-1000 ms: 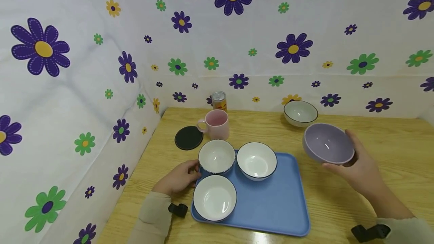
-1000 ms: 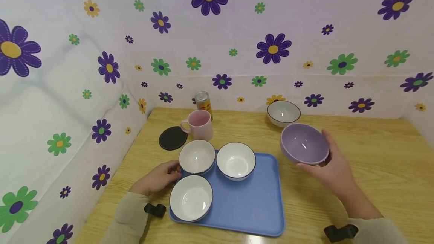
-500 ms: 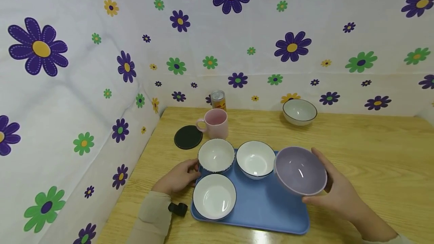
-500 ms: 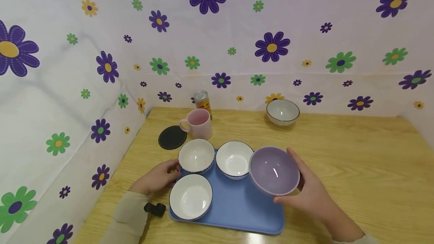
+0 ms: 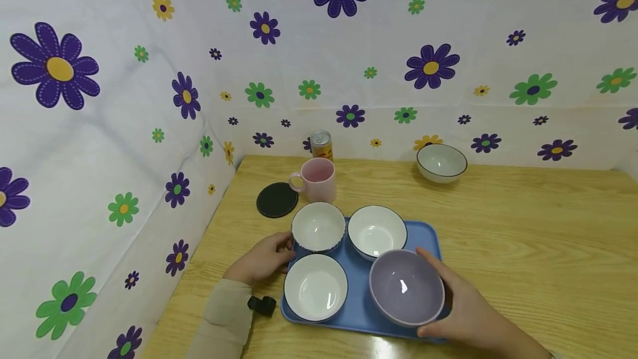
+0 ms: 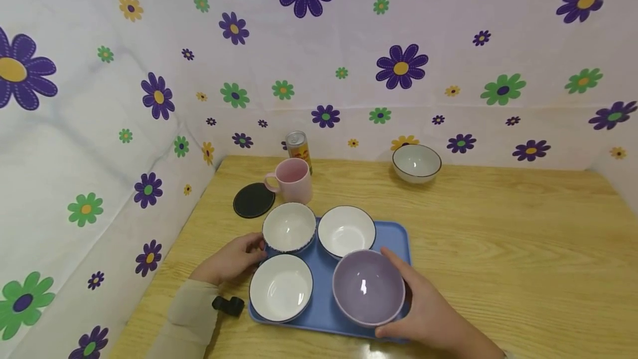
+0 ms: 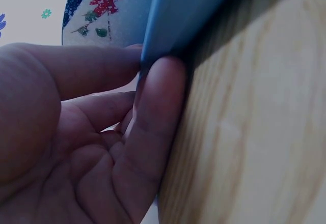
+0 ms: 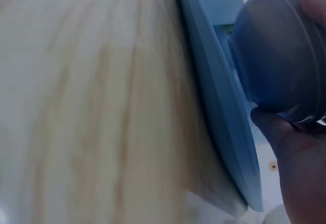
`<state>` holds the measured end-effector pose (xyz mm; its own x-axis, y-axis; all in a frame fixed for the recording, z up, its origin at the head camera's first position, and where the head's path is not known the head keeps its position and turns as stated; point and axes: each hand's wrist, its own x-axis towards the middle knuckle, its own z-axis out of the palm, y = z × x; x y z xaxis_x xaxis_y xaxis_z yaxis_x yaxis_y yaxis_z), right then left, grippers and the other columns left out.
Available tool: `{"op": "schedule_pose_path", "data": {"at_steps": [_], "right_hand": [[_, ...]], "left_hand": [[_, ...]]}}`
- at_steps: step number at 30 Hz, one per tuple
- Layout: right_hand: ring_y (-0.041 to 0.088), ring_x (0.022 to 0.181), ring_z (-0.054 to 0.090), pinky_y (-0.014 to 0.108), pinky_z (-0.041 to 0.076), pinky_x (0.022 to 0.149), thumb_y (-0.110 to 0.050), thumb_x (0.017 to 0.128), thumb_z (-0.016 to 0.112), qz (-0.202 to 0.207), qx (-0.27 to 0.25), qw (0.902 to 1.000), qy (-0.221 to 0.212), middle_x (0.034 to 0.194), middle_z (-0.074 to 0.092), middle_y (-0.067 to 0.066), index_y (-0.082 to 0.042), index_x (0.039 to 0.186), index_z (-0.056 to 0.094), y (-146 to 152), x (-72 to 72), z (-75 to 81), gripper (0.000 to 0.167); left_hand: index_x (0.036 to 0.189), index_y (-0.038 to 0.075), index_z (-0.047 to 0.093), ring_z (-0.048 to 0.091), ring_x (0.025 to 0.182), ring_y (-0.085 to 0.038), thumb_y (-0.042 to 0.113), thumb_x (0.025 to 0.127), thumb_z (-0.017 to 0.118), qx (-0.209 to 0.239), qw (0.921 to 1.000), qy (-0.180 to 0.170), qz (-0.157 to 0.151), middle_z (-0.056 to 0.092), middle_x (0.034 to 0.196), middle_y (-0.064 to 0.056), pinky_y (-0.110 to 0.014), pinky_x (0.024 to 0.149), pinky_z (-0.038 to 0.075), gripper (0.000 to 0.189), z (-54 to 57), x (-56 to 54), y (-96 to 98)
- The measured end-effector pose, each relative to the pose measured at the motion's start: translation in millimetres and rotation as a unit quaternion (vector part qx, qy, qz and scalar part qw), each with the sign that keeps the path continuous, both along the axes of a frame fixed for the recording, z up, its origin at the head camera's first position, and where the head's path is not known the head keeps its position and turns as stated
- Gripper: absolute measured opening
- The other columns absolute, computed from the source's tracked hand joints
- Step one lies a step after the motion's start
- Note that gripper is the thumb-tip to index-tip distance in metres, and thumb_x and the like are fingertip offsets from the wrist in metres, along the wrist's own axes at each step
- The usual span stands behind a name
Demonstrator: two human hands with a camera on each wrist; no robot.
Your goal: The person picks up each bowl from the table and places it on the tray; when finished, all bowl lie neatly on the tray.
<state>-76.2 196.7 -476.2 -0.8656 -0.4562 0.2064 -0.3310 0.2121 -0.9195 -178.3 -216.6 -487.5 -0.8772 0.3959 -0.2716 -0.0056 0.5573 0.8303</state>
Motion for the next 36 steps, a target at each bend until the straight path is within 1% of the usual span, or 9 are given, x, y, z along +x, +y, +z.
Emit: {"op": "schedule_pose_path", "data": {"at_steps": [2, 7, 12, 16, 19, 23, 27, 32, 36], "right_hand": [[0.006, 0.122, 0.052, 0.02, 0.048, 0.093, -0.01, 0.06, 0.097, 0.001, 0.022, 0.9998, 0.004, 0.143, 0.046, 0.023, -0.009, 0.159, 0.024, -3, -0.3, -2.6, 0.123], [0.011, 0.121, 0.054, 0.023, 0.049, 0.094, -0.013, 0.063, 0.096, 0.032, 0.014, 0.9994, -0.004, 0.142, 0.048, 0.02, -0.011, 0.159, 0.024, -9, -1.0, -6.8, 0.121], [0.012, 0.124, 0.052, 0.022, 0.046, 0.097, -0.015, 0.063, 0.097, 0.049, 0.016, 0.9986, -0.011, 0.145, 0.048, 0.015, -0.015, 0.159, 0.025, -15, -0.8, -10.5, 0.12], [0.011, 0.125, 0.05, 0.021, 0.044, 0.098, -0.018, 0.062, 0.097, 0.043, 0.029, 0.9986, -0.009, 0.144, 0.048, 0.014, -0.016, 0.159, 0.027, -20, -0.7, -12.0, 0.12], [0.011, 0.127, 0.048, 0.022, 0.042, 0.1, -0.021, 0.062, 0.098, 0.034, 0.052, 0.9981, -0.001, 0.145, 0.049, 0.008, -0.018, 0.159, 0.027, -22, -1.0, -10.2, 0.12], [0.012, 0.129, 0.047, 0.024, 0.041, 0.102, -0.025, 0.064, 0.097, 0.037, 0.071, 0.9968, 0.002, 0.148, 0.047, 0.002, -0.021, 0.159, 0.026, -24, -2.7, -8.3, 0.119], [0.014, 0.13, 0.047, 0.026, 0.041, 0.102, -0.027, 0.066, 0.096, 0.047, 0.075, 0.996, 0.012, 0.148, 0.046, 0.0, -0.021, 0.159, 0.024, -26, -4.3, -8.8, 0.119], [0.016, 0.13, 0.047, 0.028, 0.042, 0.102, -0.028, 0.068, 0.095, 0.057, 0.076, 0.9953, 0.019, 0.149, 0.045, 0.0, -0.018, 0.159, 0.022, -27, -4.4, -8.4, 0.117], [0.017, 0.13, 0.047, 0.031, 0.044, 0.101, -0.033, 0.068, 0.095, 0.059, 0.09, 0.9938, 0.027, 0.151, 0.043, 0.0, -0.018, 0.16, 0.021, -28, -6.4, -5.8, 0.118]], "left_hand": [[0.121, 0.006, 0.058, 0.057, 0.075, -0.017, 0.011, 0.101, 0.058, -0.002, 1.0, 0.001, 0.0, 0.054, 0.094, -0.007, -0.028, 0.064, 0.053, 0.02, 0.1, -0.4, 0.3], [0.124, 0.006, 0.057, 0.056, 0.078, -0.018, 0.01, 0.101, 0.057, -0.002, 1.0, -0.001, 0.005, 0.053, 0.096, -0.007, -0.03, 0.066, 0.055, 0.023, -0.1, -0.7, 0.7], [0.127, 0.007, 0.057, 0.057, 0.079, -0.019, 0.009, 0.102, 0.057, -0.008, 0.9999, -0.006, 0.012, 0.053, 0.097, -0.008, -0.032, 0.068, 0.055, 0.025, 0.1, -0.1, 0.4], [0.129, 0.007, 0.056, 0.057, 0.079, -0.019, 0.011, 0.102, 0.057, -0.01, 0.9999, -0.006, 0.012, 0.053, 0.098, -0.007, -0.032, 0.068, 0.055, 0.028, -1.8, -1.0, -0.1], [0.131, 0.007, 0.055, 0.057, 0.078, -0.018, 0.011, 0.101, 0.058, -0.009, 0.9999, -0.007, 0.013, 0.053, 0.098, -0.007, -0.032, 0.067, 0.055, 0.03, -3.1, -2.0, -0.5], [0.128, 0.007, 0.057, 0.057, 0.077, -0.018, 0.011, 0.101, 0.058, -0.009, 0.9998, -0.007, 0.013, 0.053, 0.098, -0.007, -0.032, 0.067, 0.055, 0.027, -3.0, -2.4, -0.9], [0.123, 0.007, 0.058, 0.058, 0.076, -0.019, 0.011, 0.101, 0.058, -0.008, 0.9999, -0.005, 0.008, 0.054, 0.096, -0.007, -0.031, 0.067, 0.054, 0.022, -2.0, -1.4, -0.6], [0.128, 0.006, 0.056, 0.058, 0.076, -0.018, 0.011, 0.101, 0.058, -0.005, 0.9999, -0.009, 0.003, 0.054, 0.097, -0.007, -0.03, 0.066, 0.053, 0.027, -2.7, -0.8, -0.5], [0.125, 0.007, 0.057, 0.058, 0.074, -0.018, 0.011, 0.102, 0.058, -0.013, 0.9999, 0.0, -0.001, 0.055, 0.095, -0.007, -0.03, 0.066, 0.052, 0.024, -1.5, -2.1, -1.1]]}}
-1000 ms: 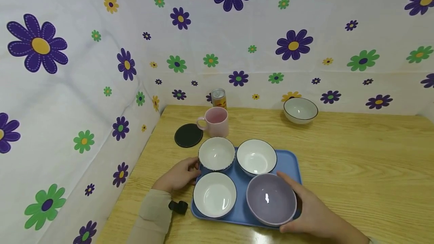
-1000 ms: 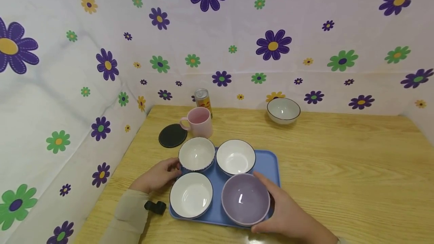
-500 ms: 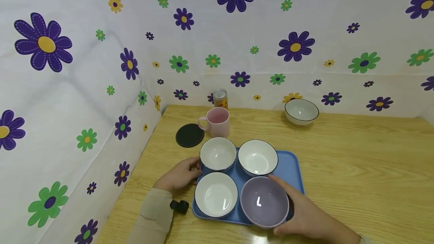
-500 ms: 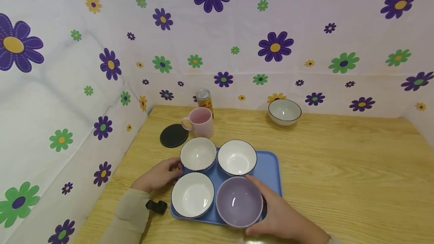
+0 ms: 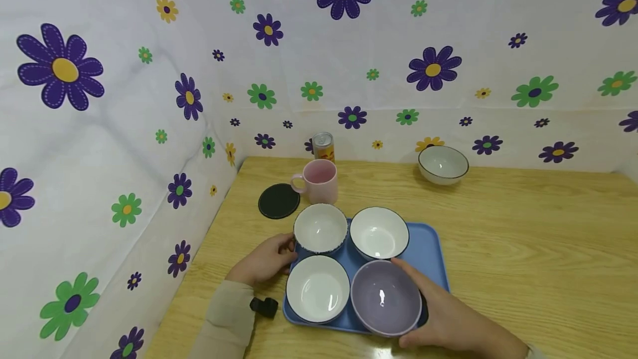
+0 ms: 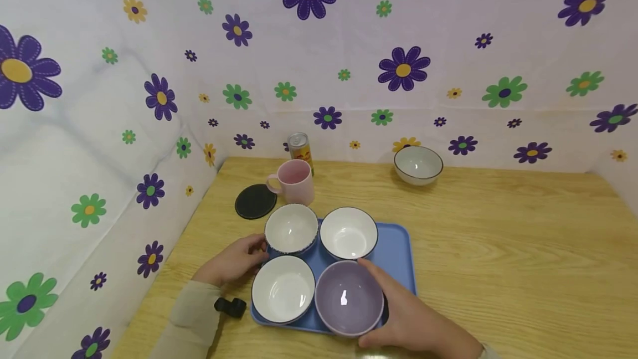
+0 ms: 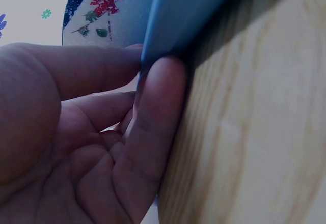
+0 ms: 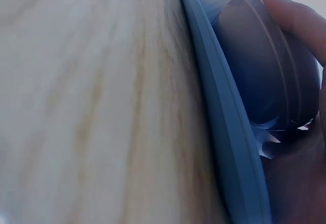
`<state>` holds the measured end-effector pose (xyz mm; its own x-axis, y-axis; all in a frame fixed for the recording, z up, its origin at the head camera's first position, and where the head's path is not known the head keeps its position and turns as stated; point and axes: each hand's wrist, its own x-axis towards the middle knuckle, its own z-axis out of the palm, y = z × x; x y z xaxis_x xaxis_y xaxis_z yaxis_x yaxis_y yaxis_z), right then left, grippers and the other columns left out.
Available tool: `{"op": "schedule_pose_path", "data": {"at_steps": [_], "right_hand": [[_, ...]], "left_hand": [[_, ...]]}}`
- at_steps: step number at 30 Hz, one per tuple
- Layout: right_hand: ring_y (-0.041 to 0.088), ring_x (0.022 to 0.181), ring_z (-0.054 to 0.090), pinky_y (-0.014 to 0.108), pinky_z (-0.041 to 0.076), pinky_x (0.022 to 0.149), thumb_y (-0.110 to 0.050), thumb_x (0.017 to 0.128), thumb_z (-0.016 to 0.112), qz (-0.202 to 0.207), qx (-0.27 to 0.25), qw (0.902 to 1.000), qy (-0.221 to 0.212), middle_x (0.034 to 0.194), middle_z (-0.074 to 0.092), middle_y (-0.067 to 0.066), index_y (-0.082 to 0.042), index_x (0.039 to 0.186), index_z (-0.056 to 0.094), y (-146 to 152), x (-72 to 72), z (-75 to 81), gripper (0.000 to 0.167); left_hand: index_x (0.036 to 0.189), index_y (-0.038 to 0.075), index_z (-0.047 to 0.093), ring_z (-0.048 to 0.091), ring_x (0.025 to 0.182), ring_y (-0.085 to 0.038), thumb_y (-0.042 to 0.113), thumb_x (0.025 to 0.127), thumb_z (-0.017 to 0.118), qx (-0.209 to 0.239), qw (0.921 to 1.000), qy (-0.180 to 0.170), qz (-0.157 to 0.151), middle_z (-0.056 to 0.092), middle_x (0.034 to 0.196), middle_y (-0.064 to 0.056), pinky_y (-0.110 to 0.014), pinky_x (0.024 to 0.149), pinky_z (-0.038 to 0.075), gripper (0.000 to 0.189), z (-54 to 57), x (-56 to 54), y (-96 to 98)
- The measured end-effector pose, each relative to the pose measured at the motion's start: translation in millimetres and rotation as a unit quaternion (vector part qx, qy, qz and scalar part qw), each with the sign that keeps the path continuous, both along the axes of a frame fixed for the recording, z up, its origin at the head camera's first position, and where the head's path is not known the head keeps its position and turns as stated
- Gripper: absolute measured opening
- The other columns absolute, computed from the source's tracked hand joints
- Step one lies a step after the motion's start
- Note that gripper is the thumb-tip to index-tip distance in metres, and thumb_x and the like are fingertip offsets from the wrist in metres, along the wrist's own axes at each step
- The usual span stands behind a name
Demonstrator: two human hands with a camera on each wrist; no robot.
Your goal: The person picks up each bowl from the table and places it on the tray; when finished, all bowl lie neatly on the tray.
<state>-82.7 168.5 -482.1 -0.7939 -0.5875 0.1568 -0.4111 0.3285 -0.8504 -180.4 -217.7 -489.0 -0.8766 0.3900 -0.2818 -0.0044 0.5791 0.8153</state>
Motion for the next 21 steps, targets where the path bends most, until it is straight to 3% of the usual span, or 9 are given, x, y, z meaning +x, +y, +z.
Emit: {"op": "schedule_pose_path", "data": {"at_steps": [7, 13, 18, 21], "right_hand": [[0.018, 0.134, 0.042, 0.032, 0.044, 0.102, -0.036, 0.067, 0.095, 0.0, 0.016, 0.9997, 0.016, 0.156, 0.035, 0.004, -0.02, 0.16, 0.021, 0, -3.4, 2.1, 0.12], [0.018, 0.131, 0.045, 0.031, 0.043, 0.102, -0.037, 0.064, 0.096, -0.001, 0.011, 0.9999, 0.013, 0.152, 0.039, 0.002, -0.02, 0.159, 0.023, -3, -3.5, -1.0, 0.121], [0.023, 0.135, 0.041, 0.034, 0.043, 0.103, -0.043, 0.067, 0.094, 0.0, 0.06, 0.9975, -0.038, 0.155, 0.035, 0.0, -0.025, 0.161, 0.018, 3, -3.3, 7.8, 0.122], [0.024, 0.136, 0.043, 0.036, 0.045, 0.102, -0.042, 0.076, 0.088, 0.007, 0.098, 0.9935, -0.058, 0.154, 0.04, -0.001, -0.027, 0.161, 0.022, 13, -10.3, 20.2, 0.108]], "left_hand": [[0.128, 0.007, 0.056, 0.058, 0.073, -0.018, 0.012, 0.102, 0.057, -0.01, 0.9999, 0.003, 0.002, 0.055, 0.095, -0.007, -0.031, 0.067, 0.051, 0.027, 5.1, -1.4, 0.0], [0.13, 0.006, 0.056, 0.058, 0.072, -0.018, 0.011, 0.101, 0.057, -0.01, 0.9999, 0.003, 0.004, 0.056, 0.094, -0.006, -0.031, 0.066, 0.051, 0.029, 5.4, -1.4, 0.4], [0.129, 0.006, 0.056, 0.058, 0.072, -0.018, 0.012, 0.102, 0.057, -0.009, 1.0, -0.001, 0.0, 0.056, 0.093, -0.006, -0.031, 0.067, 0.051, 0.028, 3.2, 0.4, 0.7], [0.129, 0.005, 0.055, 0.058, 0.074, -0.018, 0.012, 0.102, 0.057, -0.006, 1.0, -0.003, 0.003, 0.056, 0.094, -0.006, -0.031, 0.067, 0.051, 0.028, 2.4, 1.0, 1.2]]}}
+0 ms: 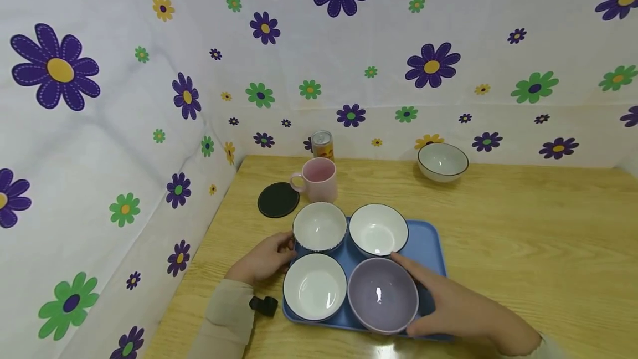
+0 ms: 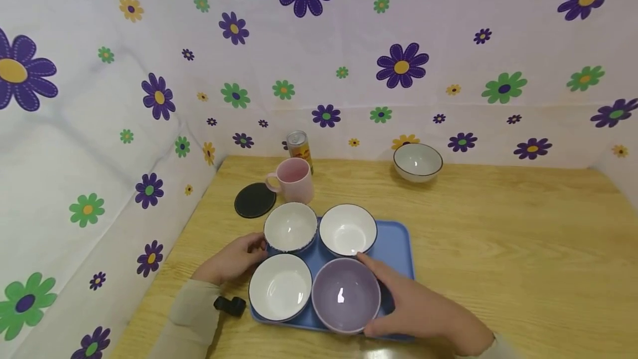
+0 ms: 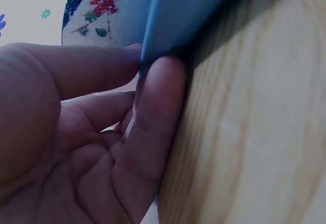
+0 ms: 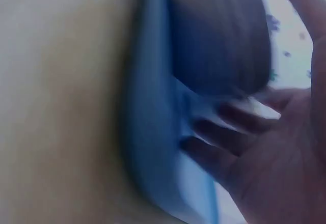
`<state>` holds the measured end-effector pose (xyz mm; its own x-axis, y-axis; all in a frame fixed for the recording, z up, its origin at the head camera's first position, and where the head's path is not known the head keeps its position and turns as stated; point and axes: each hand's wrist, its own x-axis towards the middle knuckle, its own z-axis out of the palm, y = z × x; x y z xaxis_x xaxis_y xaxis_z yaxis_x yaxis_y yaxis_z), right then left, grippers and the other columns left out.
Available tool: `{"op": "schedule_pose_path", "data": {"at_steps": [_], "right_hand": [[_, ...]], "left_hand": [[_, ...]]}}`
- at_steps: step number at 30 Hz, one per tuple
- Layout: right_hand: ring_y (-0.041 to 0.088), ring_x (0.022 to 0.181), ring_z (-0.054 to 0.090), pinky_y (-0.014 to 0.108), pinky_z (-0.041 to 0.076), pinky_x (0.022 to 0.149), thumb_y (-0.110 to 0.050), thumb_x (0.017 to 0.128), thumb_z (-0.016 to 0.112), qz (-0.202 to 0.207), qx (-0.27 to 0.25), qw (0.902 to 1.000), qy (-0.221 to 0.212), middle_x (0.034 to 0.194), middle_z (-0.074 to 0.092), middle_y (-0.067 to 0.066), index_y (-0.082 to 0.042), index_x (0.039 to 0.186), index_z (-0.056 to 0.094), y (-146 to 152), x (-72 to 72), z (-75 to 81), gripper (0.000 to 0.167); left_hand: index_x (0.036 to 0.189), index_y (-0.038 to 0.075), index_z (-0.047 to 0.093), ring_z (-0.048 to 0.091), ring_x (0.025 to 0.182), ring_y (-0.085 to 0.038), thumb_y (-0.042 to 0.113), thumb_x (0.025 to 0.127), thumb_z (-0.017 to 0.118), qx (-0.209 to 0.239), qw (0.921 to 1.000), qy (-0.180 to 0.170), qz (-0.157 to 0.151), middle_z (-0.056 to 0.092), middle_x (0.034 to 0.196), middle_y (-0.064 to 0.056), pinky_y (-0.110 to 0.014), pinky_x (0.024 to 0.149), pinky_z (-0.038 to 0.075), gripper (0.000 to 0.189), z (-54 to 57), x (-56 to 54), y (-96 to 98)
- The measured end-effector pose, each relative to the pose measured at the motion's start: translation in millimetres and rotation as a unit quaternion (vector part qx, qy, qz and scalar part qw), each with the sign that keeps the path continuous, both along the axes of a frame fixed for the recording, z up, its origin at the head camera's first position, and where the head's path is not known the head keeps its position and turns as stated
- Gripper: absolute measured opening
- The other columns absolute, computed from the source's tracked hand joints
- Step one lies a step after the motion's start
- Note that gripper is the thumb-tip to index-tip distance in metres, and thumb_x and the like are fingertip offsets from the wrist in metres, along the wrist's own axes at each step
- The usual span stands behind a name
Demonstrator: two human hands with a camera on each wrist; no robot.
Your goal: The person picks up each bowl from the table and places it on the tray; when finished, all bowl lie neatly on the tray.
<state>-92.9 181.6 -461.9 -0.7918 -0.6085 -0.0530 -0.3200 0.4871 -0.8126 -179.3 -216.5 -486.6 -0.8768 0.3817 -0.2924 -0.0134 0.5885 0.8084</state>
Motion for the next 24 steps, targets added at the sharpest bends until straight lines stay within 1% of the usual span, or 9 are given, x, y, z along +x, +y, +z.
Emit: {"op": "schedule_pose_path", "data": {"at_steps": [3, 5, 7, 9, 11, 15, 19, 22, 24], "right_hand": [[0.025, 0.127, 0.056, 0.039, 0.052, 0.096, -0.031, 0.089, 0.077, 0.005, -0.005, 0.9996, 0.028, 0.146, 0.053, 0.005, -0.016, 0.156, 0.037, 11, -13.6, 12.0, 0.079], [0.021, 0.116, 0.063, 0.037, 0.055, 0.09, -0.024, 0.095, 0.071, -0.021, -0.016, 0.998, 0.058, 0.136, 0.061, 0.006, -0.011, 0.148, 0.048, 17, -23.5, 20.3, 0.059], [0.016, 0.109, 0.066, 0.034, 0.056, 0.087, -0.018, 0.098, 0.067, -0.065, -0.018, 0.9923, 0.104, 0.13, 0.065, 0.009, -0.006, 0.14, 0.056, 24, -34.5, 27.4, 0.045], [0.009, 0.102, 0.066, 0.029, 0.057, 0.082, -0.018, 0.099, 0.066, -0.126, -0.014, 0.9818, 0.142, 0.123, 0.069, 0.01, -0.005, 0.132, 0.061, 31, -46.3, 32.4, 0.036], [0.008, 0.099, 0.065, 0.024, 0.055, 0.078, -0.019, 0.099, 0.066, -0.181, -0.004, 0.9698, 0.163, 0.118, 0.07, 0.011, -0.006, 0.128, 0.064, 38, -57.8, 35.8, 0.032], [0.025, 0.103, 0.065, 0.016, 0.048, 0.078, -0.026, 0.1, 0.065, -0.259, 0.007, 0.9479, 0.186, 0.121, 0.068, 0.015, -0.005, 0.126, 0.065, 52, -81.0, 36.7, 0.033], [0.047, 0.117, 0.055, 0.045, 0.053, 0.088, -0.03, 0.1, 0.064, -0.302, 0.008, 0.934, 0.19, 0.138, 0.055, 0.024, -0.001, 0.135, 0.057, 64, -107.4, 33.6, 0.046], [0.055, 0.129, 0.042, 0.072, 0.041, 0.093, -0.036, 0.098, 0.066, -0.328, 0.014, 0.9292, 0.171, 0.151, 0.039, 0.029, 0.0, 0.148, 0.043, 74, -126.3, 30.1, 0.065], [0.055, 0.138, 0.032, 0.073, 0.033, 0.101, -0.042, 0.095, 0.069, -0.342, 0.022, 0.9264, 0.155, 0.157, 0.028, 0.029, -0.002, 0.155, 0.03, 79, -138.6, 26.1, 0.082]], "left_hand": [[0.129, 0.006, 0.055, 0.057, 0.074, -0.018, 0.012, 0.102, 0.057, 0.003, 1.0, 0.0, 0.003, 0.056, 0.096, -0.007, -0.031, 0.067, 0.051, 0.028, -1.6, -0.3, -0.7], [0.13, 0.007, 0.055, 0.058, 0.074, -0.018, 0.012, 0.102, 0.057, 0.003, 1.0, 0.003, 0.003, 0.056, 0.097, -0.007, -0.03, 0.067, 0.051, 0.029, -2.7, -1.1, -1.0], [0.13, 0.007, 0.056, 0.058, 0.073, -0.018, 0.012, 0.102, 0.058, 0.002, 1.0, 0.008, 0.0, 0.056, 0.097, -0.007, -0.03, 0.066, 0.051, 0.029, -4.2, -2.0, -1.3], [0.13, 0.007, 0.056, 0.058, 0.073, -0.018, 0.013, 0.101, 0.058, 0.001, 1.0, 0.009, 0.0, 0.056, 0.097, -0.006, -0.03, 0.066, 0.051, 0.029, -4.8, -2.5, -1.7], [0.128, 0.008, 0.057, 0.058, 0.073, -0.017, 0.013, 0.101, 0.058, -0.002, 1.0, 0.008, -0.002, 0.056, 0.096, -0.006, -0.03, 0.066, 0.051, 0.028, -5.3, -2.4, -2.2], [0.127, 0.007, 0.057, 0.058, 0.072, -0.018, 0.012, 0.101, 0.058, -0.002, 1.0, 0.003, -0.002, 0.057, 0.095, -0.006, -0.031, 0.066, 0.051, 0.027, -3.5, -1.4, -2.4], [0.128, 0.008, 0.057, 0.058, 0.072, -0.018, 0.012, 0.101, 0.058, -0.001, 1.0, -0.002, 0.005, 0.056, 0.096, -0.006, -0.031, 0.066, 0.051, 0.027, -2.0, -1.3, -2.4], [0.13, 0.008, 0.056, 0.058, 0.073, -0.017, 0.012, 0.101, 0.058, -0.001, 1.0, -0.004, 0.008, 0.056, 0.097, -0.007, -0.031, 0.066, 0.051, 0.029, -1.7, -1.5, -2.1], [0.13, 0.008, 0.056, 0.058, 0.073, -0.018, 0.012, 0.101, 0.058, -0.002, 0.9999, -0.005, 0.009, 0.056, 0.097, -0.007, -0.031, 0.066, 0.051, 0.029, -1.5, -1.3, -1.8]]}}
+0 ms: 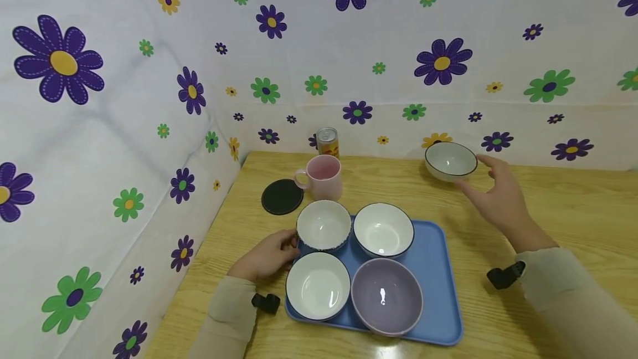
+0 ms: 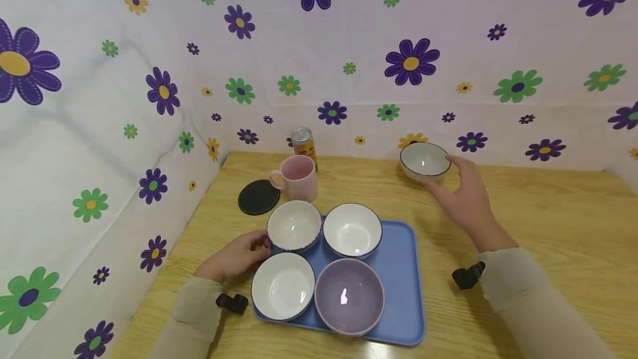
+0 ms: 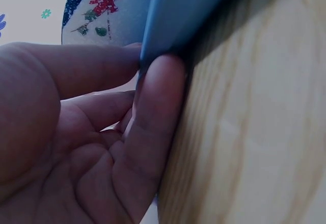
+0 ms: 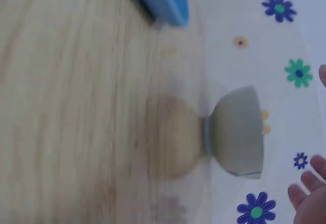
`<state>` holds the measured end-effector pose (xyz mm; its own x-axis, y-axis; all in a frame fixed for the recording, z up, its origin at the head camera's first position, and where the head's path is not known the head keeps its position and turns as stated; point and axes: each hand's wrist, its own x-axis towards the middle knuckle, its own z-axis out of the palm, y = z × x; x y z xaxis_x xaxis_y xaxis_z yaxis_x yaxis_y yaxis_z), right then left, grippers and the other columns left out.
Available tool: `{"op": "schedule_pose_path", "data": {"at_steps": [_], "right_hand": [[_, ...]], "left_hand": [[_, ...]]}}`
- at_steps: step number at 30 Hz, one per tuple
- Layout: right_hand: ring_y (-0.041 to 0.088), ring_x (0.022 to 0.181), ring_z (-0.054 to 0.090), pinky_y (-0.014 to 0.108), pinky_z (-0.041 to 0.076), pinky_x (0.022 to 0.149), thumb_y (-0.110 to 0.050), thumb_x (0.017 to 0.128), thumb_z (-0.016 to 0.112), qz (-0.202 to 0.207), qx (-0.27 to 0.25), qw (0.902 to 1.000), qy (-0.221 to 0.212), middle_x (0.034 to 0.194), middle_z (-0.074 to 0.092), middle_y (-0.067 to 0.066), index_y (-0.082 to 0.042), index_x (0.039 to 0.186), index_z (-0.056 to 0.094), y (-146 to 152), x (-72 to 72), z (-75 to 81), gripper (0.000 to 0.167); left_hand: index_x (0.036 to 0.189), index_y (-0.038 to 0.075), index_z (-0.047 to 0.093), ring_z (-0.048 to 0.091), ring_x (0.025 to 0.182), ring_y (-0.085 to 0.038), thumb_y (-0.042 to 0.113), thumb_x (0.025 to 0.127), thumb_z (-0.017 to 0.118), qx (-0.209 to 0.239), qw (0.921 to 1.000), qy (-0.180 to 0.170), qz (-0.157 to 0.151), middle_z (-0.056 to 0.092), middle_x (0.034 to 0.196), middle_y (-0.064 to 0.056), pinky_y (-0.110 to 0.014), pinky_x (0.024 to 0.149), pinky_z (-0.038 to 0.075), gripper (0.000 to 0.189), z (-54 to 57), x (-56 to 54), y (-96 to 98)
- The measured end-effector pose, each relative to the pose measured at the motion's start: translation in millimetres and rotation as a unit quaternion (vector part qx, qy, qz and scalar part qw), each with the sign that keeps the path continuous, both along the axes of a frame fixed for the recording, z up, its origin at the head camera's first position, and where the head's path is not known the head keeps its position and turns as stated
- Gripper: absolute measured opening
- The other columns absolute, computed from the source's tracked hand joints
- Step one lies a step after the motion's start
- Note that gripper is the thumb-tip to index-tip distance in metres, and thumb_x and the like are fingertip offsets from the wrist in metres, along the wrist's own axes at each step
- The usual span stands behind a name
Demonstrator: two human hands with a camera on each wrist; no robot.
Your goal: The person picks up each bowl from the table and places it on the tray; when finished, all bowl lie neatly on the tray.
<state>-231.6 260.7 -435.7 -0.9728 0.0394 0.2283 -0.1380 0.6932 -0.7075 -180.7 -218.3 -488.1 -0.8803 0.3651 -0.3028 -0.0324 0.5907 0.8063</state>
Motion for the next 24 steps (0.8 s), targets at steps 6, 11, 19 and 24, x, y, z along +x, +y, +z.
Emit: {"op": "schedule_pose_path", "data": {"at_steps": [6, 11, 19, 24], "right_hand": [[0.053, 0.148, 0.005, 0.075, 0.016, 0.109, -0.055, 0.087, 0.072, -0.027, -0.025, 0.9971, -0.066, 0.163, -0.001, 0.029, -0.007, 0.16, -0.006, 11, -29.9, -15.1, 0.117], [0.056, 0.147, 0.003, 0.075, 0.016, 0.109, -0.058, 0.086, 0.072, -0.015, -0.042, 0.9912, -0.124, 0.161, -0.006, 0.034, -0.005, 0.157, -0.017, 16, -45.7, -25.5, 0.126], [0.055, 0.147, 0.006, 0.069, 0.016, 0.114, -0.047, 0.085, 0.079, 0.011, -0.09, 0.9868, -0.134, 0.162, -0.009, 0.033, -0.006, 0.155, -0.024, 8, -58.9, -36.0, 0.131], [0.056, 0.145, 0.014, 0.071, 0.022, 0.111, -0.044, 0.084, 0.081, 0.016, -0.081, 0.9892, -0.121, 0.161, 0.0, 0.033, -0.007, 0.155, -0.024, 2, -62.7, -37.9, 0.132]], "left_hand": [[0.129, 0.007, 0.056, 0.058, 0.075, -0.017, 0.012, 0.101, 0.058, 0.001, 1.0, 0.001, 0.001, 0.056, 0.098, -0.007, -0.03, 0.066, 0.052, 0.028, 0.4, -0.1, -0.1], [0.132, 0.007, 0.055, 0.058, 0.075, -0.017, 0.011, 0.101, 0.058, 0.005, 1.0, -0.001, 0.003, 0.055, 0.099, -0.007, -0.03, 0.067, 0.052, 0.031, -0.5, 0.3, 0.5], [0.126, 0.007, 0.058, 0.058, 0.072, -0.017, 0.013, 0.101, 0.059, -0.001, 1.0, 0.008, -0.002, 0.057, 0.094, -0.006, -0.031, 0.066, 0.051, 0.026, -0.6, 0.9, -0.3], [0.126, 0.007, 0.057, 0.058, 0.072, -0.017, 0.013, 0.101, 0.058, 0.005, 0.9999, 0.008, -0.005, 0.056, 0.095, -0.006, -0.03, 0.065, 0.051, 0.026, -2.3, -0.7, 0.0]]}}
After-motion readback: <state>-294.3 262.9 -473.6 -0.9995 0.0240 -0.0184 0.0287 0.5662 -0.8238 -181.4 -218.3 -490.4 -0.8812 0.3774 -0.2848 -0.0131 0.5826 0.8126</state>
